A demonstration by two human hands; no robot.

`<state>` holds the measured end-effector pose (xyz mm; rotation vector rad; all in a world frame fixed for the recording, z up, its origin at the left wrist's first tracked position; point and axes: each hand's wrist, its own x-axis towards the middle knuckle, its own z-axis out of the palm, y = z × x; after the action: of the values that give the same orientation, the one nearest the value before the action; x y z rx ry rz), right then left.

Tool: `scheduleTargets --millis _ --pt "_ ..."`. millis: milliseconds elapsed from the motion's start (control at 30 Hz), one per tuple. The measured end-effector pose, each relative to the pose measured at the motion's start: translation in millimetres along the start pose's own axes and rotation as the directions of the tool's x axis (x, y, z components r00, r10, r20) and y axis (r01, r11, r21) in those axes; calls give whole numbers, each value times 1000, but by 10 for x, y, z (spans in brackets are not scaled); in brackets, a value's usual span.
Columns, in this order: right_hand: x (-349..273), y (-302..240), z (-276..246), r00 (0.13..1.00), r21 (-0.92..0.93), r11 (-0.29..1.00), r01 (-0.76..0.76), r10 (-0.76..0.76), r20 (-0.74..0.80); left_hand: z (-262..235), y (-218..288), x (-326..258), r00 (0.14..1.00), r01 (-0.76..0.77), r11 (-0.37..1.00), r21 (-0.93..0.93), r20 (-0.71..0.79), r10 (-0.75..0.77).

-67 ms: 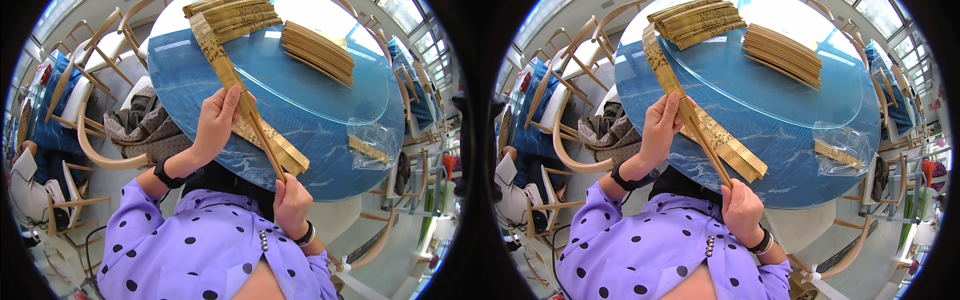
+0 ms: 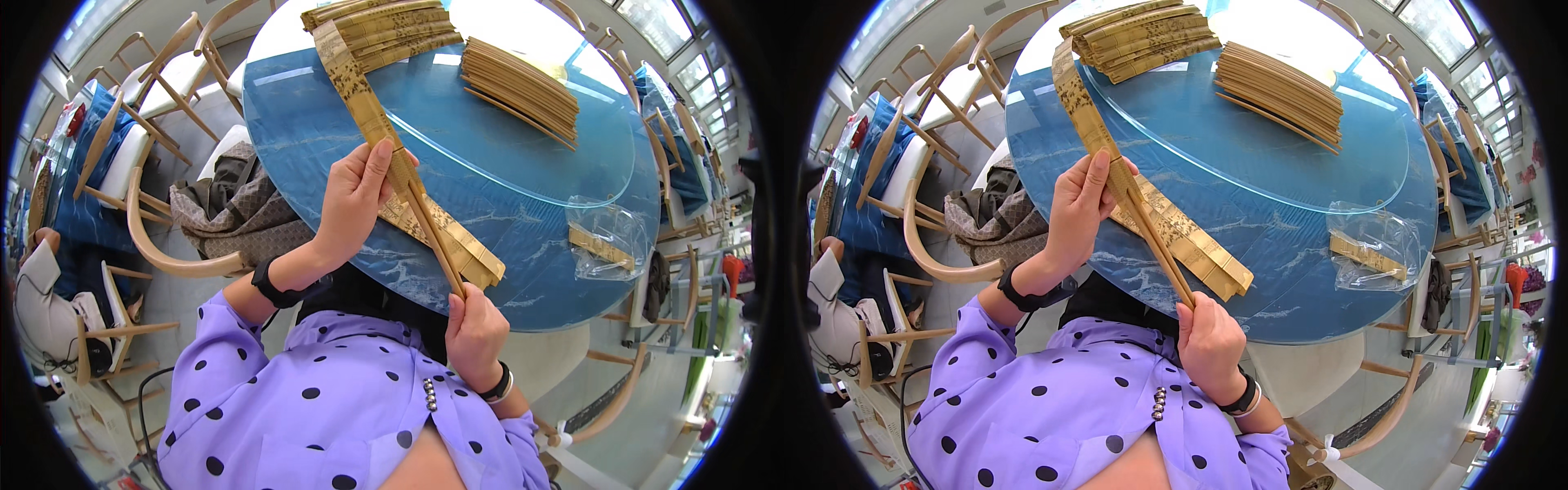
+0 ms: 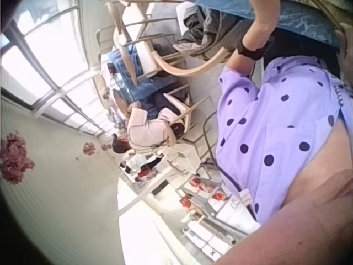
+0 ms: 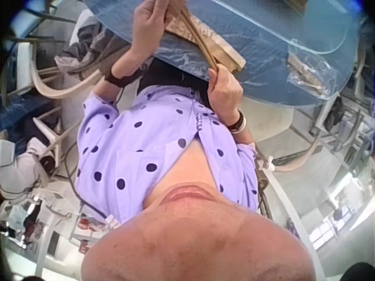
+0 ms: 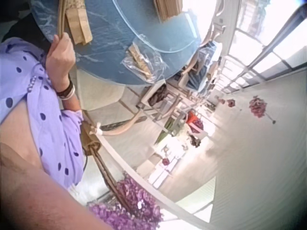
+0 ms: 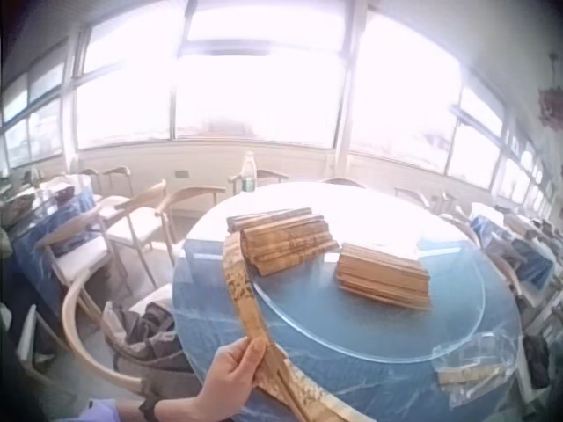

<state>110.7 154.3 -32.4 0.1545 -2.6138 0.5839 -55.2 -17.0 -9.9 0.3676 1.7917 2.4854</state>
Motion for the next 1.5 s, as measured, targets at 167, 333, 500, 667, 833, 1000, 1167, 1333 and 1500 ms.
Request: scheduleTargets --millis 167,333,500,667,833,1000,1167,1333,1500 --pt "39 -29 9 1000 -1 1000 -16 16 17 -67 -1 62 984 -175 983 57 -30 177" --pt "200 -118 54 1000 -2 1000 4 -4 6 -94 -81 -52 998 -64 996 61 25 63" --pt "264 -149 74 1000 -13 1000 23 -23 -11 -79 -84 -17 993 -103 994 -29 -63 101" --pt "347 -222 141 1000 -36 999 8 -8 2 -89 -188 -18 970 -223 954 200 -49 237" --pt "489 -269 195 998 -28 999 28 -30 -47 -78 -268 -98 982 -163 973 163 -66 176" --pt "520 -317 194 999 15 999 41 -41 -21 -17 -116 16 974 -186 981 53 -119 191" --pt "558 -325 118 997 169 983 76 -73 -29 -146 -12 141 963 -193 980 54 -181 199" --pt "522 -300 64 990 382 914 137 -134 -35 -151 2 161 943 -266 959 95 -179 280" --pt "515 -268 216 961 296 915 275 -252 -113 -146 44 124 993 -93 992 -82 -83 86"
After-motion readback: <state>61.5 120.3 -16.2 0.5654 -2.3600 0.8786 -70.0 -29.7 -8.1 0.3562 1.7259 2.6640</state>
